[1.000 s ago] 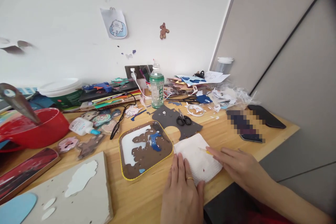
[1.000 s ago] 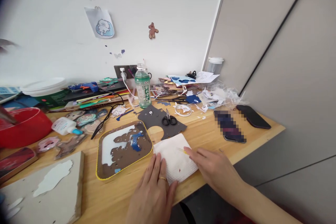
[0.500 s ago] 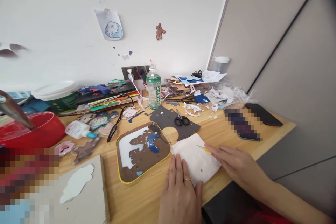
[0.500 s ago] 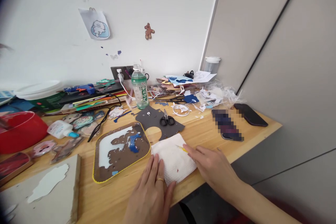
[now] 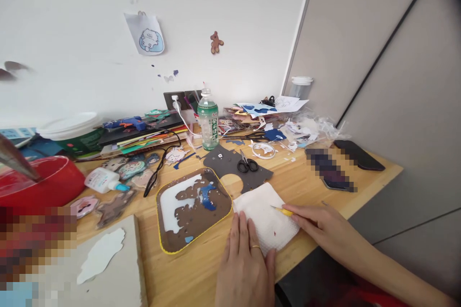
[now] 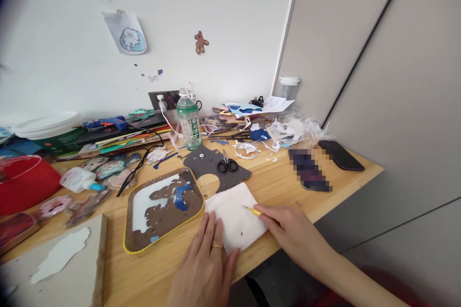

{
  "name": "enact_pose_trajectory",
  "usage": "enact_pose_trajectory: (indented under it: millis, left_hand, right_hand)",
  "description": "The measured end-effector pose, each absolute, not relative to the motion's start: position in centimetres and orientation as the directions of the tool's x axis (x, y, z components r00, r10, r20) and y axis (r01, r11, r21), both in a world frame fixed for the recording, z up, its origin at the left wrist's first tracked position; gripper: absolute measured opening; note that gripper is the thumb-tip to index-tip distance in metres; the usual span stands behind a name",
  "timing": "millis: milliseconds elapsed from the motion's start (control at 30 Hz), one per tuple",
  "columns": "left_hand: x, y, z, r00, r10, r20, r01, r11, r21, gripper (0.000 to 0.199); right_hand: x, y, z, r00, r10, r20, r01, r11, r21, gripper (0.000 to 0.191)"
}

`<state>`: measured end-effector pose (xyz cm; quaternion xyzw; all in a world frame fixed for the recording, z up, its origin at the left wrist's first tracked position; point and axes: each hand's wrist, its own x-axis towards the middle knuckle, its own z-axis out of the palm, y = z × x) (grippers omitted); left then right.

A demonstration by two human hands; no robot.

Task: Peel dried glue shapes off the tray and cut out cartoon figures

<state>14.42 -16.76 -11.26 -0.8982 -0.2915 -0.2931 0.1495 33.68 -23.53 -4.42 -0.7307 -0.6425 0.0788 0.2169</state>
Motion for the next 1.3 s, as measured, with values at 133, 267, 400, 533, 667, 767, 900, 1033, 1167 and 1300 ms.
enact_pose_trajectory:
  millis: [133,267,400,533,667,767,900,1033,1167,1300]
  left_hand:
    - [14.4,-16.7,-11.2,0.66,0.429,0.616,0.612,-0.784,-0.11,0.045]
    - [14.4,-16.7,-11.2,0.673,0.417,0.61,0.602,-0.789,-0.125,0.045]
    - [14.4,-16.8,-11.1,0.673,0.426,0.605,0.609,-0.784,-0.125,0.044]
    - [14.4,-16.9,-11.1,0.66,0.426,0.619,0.612,-0.782,-0.115,0.044]
    - [14.4,-16.9,-11.0,0.657,0.435,0.616,0.615,-0.782,-0.103,0.045]
    - [14.4,-16.9,-11.0,0.662,0.435,0.61,0.611,-0.784,-0.105,0.044]
    - [14.4,-16.9,-11.2,0.657,0.433,0.616,0.609,-0.788,-0.096,0.044]
    - [14.5,-16.8,-11.3,0.651,0.433,0.624,0.609,-0.788,-0.089,0.044]
    - [14.4,-16.8,-11.2,0.657,0.428,0.62,0.608,-0.788,-0.1,0.044]
    - [14.4,-16.9,-11.2,0.66,0.435,0.613,0.61,-0.786,-0.1,0.045]
  right_hand:
    - [33.6,-23.3,-4.2,0.158,0.976,0.151,0.892,-0.076,-0.446,0.03]
    - [33.6,-23.3,-3.9,0.106,0.973,0.207,0.922,-0.018,-0.388,0.031]
    - [33.8,-23.5,-3.7,0.086,0.948,0.305,0.931,0.032,-0.362,0.032]
    - [33.8,-23.9,-4.2,0.009,0.947,0.322,0.968,0.073,-0.241,0.032]
    - [33.7,-24.3,-5.2,-0.093,0.957,0.274,0.996,0.093,0.013,0.036]
    - [33.7,-24.2,-5.5,-0.133,0.945,0.299,0.99,0.117,0.074,0.041]
    - [33.5,-23.7,-5.0,-0.117,0.925,0.363,0.987,0.149,-0.063,0.038]
    - [33.7,-23.3,-4.1,0.077,0.946,0.315,0.933,0.044,-0.358,0.032]
    - [34.7,-23.3,-3.1,0.311,0.943,0.118,0.741,-0.163,-0.651,0.032]
    - [34.8,-24.0,-3.0,0.345,0.933,-0.101,0.552,-0.289,-0.782,0.037]
